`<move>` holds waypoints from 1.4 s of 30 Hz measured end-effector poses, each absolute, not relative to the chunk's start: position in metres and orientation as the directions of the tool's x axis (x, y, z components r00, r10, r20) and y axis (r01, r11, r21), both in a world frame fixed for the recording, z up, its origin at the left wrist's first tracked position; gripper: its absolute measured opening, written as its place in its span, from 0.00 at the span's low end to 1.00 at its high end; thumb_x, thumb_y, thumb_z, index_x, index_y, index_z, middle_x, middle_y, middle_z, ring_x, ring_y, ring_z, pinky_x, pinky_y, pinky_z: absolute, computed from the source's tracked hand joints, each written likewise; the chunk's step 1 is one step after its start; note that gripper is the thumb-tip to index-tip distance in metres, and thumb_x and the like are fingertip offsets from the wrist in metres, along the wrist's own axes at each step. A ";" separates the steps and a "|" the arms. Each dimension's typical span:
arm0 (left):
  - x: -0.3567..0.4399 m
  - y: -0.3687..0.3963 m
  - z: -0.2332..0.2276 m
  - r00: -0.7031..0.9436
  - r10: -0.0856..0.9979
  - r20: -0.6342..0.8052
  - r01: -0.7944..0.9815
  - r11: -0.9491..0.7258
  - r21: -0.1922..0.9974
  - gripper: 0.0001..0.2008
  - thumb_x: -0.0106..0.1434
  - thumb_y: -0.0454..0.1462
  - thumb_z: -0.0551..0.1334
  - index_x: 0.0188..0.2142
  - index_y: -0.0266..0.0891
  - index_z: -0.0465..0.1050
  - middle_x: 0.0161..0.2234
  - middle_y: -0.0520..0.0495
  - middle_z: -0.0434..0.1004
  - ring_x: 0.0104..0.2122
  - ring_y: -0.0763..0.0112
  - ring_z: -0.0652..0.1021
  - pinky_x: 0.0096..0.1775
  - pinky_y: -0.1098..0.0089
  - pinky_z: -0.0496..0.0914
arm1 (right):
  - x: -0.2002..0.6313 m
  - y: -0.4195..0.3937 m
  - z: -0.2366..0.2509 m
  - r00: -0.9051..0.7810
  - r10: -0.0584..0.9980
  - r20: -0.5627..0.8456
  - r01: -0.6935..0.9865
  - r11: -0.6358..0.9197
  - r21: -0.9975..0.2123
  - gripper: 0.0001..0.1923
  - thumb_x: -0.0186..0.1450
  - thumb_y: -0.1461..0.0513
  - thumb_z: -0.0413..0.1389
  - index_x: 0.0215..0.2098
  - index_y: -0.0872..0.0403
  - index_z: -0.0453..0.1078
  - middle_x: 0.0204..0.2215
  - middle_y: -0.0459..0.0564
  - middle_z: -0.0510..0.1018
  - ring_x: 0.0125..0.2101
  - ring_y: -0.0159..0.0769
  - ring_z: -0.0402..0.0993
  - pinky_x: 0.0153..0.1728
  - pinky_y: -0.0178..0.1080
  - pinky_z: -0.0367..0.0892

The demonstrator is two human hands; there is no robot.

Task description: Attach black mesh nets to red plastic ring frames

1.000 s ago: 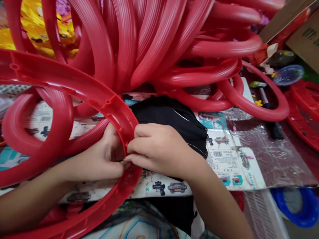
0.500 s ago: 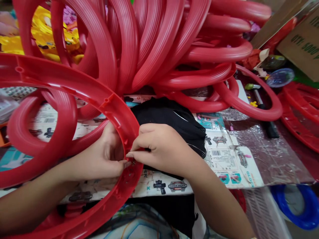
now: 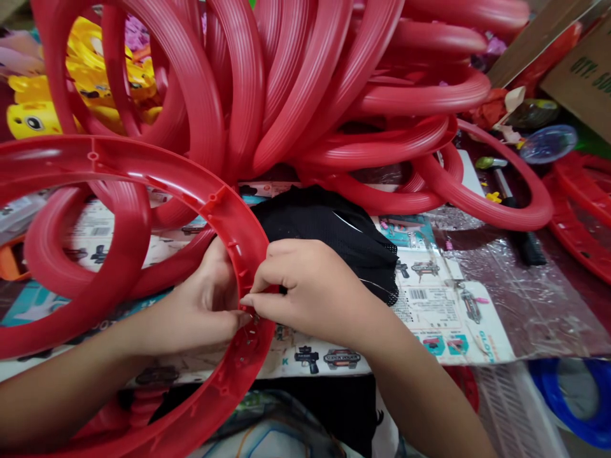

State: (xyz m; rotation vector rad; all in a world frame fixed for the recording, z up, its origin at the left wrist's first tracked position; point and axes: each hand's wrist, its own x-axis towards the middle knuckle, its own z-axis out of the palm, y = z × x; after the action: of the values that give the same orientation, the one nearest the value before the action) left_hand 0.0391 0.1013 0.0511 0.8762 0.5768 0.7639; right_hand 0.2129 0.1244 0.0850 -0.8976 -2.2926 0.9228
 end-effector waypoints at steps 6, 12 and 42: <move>0.038 0.100 0.049 0.597 0.789 -0.147 -0.287 0.380 0.879 0.37 0.47 0.20 0.56 0.54 0.46 0.47 0.42 0.51 0.68 0.35 0.76 0.73 0.32 0.78 0.68 | 0.213 0.123 0.084 -0.696 0.693 0.188 0.434 0.614 -0.660 0.06 0.60 0.68 0.60 0.25 0.57 0.73 0.26 0.45 0.75 0.28 0.27 0.70 0.30 0.31 0.62; 0.035 0.104 0.047 0.618 0.774 -0.140 -0.271 0.376 0.886 0.36 0.48 0.21 0.56 0.54 0.47 0.52 0.44 0.49 0.69 0.44 0.68 0.75 0.35 0.75 0.69 | 0.213 0.123 0.083 -0.734 0.662 0.152 0.447 0.639 -0.625 0.05 0.61 0.68 0.59 0.28 0.57 0.74 0.27 0.45 0.75 0.28 0.27 0.70 0.30 0.31 0.62; 0.030 0.108 0.017 0.454 0.890 -0.036 -0.026 0.053 0.998 0.25 0.53 0.27 0.60 0.48 0.43 0.54 0.41 0.51 0.63 0.38 0.73 0.70 0.39 0.72 0.69 | 0.202 0.144 0.101 -0.830 0.530 0.176 0.471 0.833 -0.290 0.08 0.64 0.69 0.51 0.32 0.59 0.73 0.33 0.52 0.76 0.33 0.35 0.69 0.35 0.36 0.62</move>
State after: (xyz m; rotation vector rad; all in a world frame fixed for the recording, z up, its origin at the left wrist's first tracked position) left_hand 0.0301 0.1081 0.0166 1.3356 0.8529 0.8440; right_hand 0.2020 0.1439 0.1005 -0.7677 -2.7647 0.3428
